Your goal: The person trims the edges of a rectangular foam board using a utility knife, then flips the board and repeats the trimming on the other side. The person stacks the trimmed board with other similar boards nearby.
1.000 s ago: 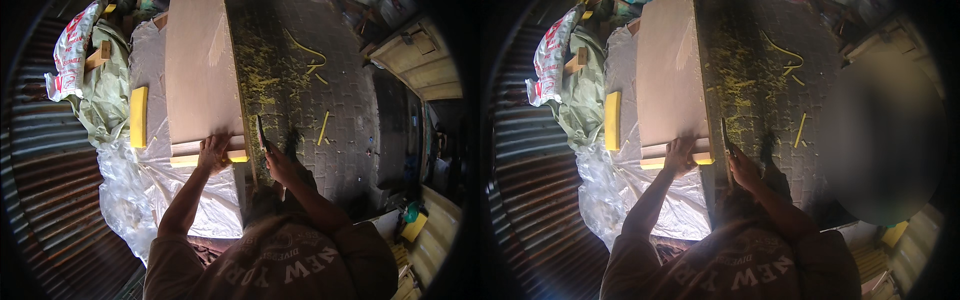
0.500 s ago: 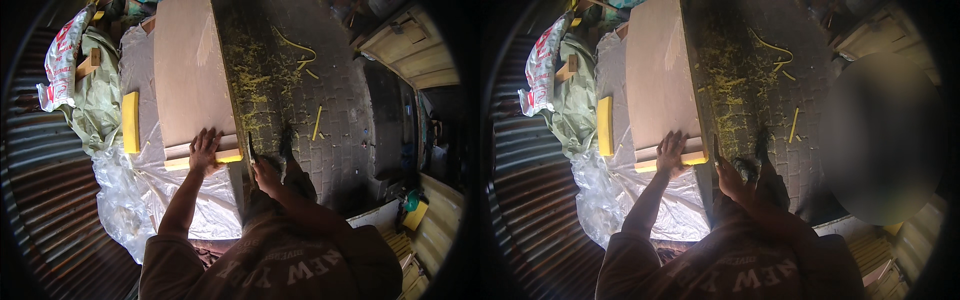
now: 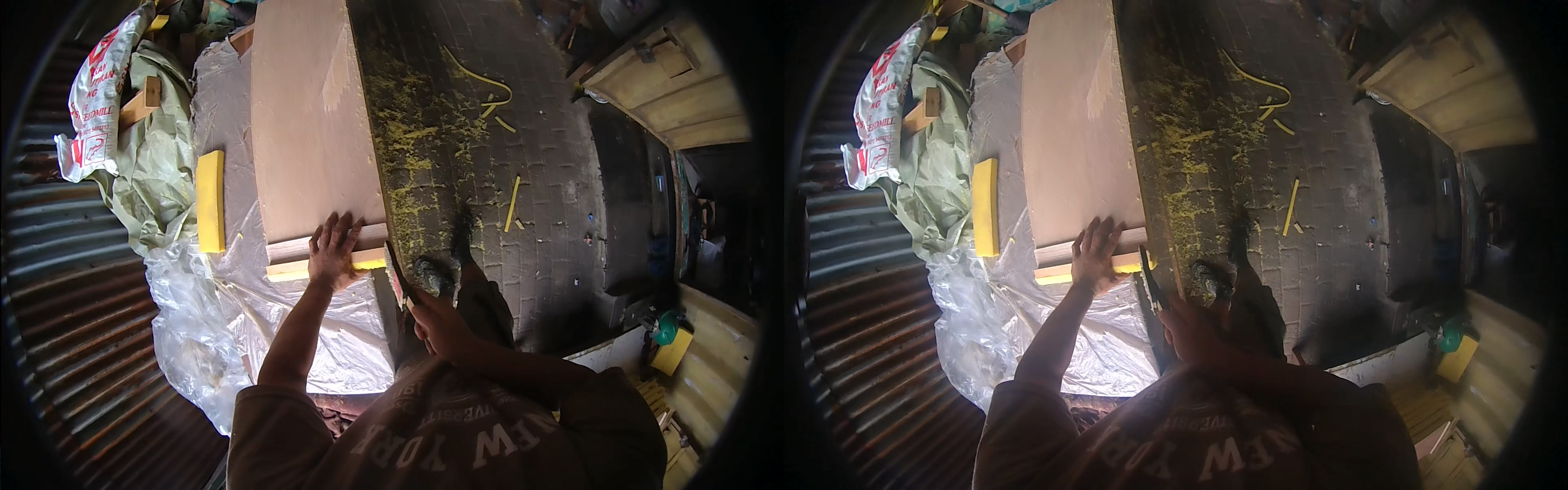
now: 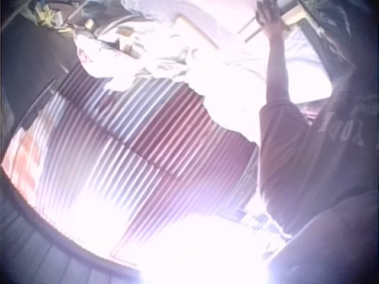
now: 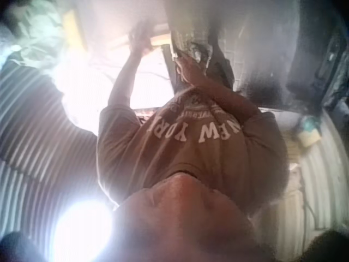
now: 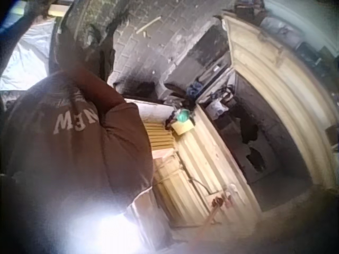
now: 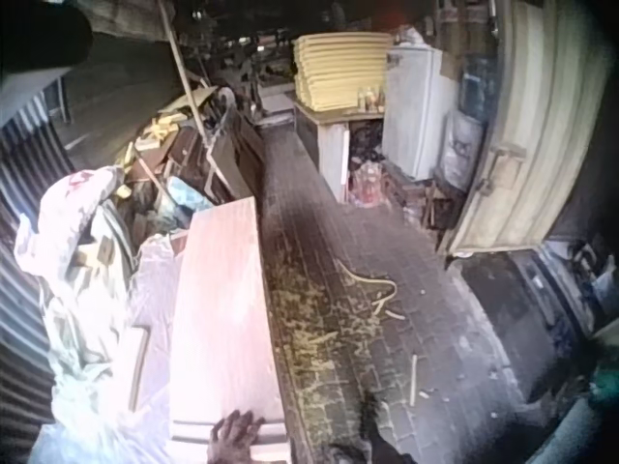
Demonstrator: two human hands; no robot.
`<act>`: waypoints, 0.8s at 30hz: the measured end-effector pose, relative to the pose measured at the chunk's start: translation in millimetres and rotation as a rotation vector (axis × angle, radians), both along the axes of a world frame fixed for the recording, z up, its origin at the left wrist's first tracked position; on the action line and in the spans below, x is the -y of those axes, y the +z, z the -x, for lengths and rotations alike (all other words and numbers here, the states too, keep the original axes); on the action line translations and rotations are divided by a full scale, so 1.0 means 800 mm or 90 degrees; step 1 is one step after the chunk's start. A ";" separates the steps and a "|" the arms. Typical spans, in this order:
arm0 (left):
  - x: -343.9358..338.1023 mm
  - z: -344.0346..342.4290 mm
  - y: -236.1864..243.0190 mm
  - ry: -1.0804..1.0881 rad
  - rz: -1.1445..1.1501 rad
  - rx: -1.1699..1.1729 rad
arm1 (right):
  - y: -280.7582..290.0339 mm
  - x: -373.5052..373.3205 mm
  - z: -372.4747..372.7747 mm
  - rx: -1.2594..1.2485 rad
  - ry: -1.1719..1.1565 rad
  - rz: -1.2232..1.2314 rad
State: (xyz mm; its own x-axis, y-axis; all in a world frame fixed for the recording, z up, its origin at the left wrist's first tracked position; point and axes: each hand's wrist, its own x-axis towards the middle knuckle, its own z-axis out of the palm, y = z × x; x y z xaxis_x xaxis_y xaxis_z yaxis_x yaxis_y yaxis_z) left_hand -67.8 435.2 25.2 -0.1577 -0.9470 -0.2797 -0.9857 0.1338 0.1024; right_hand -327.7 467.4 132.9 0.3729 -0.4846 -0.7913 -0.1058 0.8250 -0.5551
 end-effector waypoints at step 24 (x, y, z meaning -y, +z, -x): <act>0.002 -0.004 0.006 0.016 -0.049 -0.015 | -0.198 0.182 -0.055 0.006 0.045 0.229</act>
State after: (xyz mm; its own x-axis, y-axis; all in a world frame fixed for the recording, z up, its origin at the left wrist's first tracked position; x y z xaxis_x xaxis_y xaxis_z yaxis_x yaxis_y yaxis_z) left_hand -64.7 433.9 29.9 -0.1412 -0.9265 -0.3487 -0.9859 0.0996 0.1345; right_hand -283.8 321.7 -25.1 0.4220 -0.7042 -0.5710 -0.1499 0.5669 -0.8100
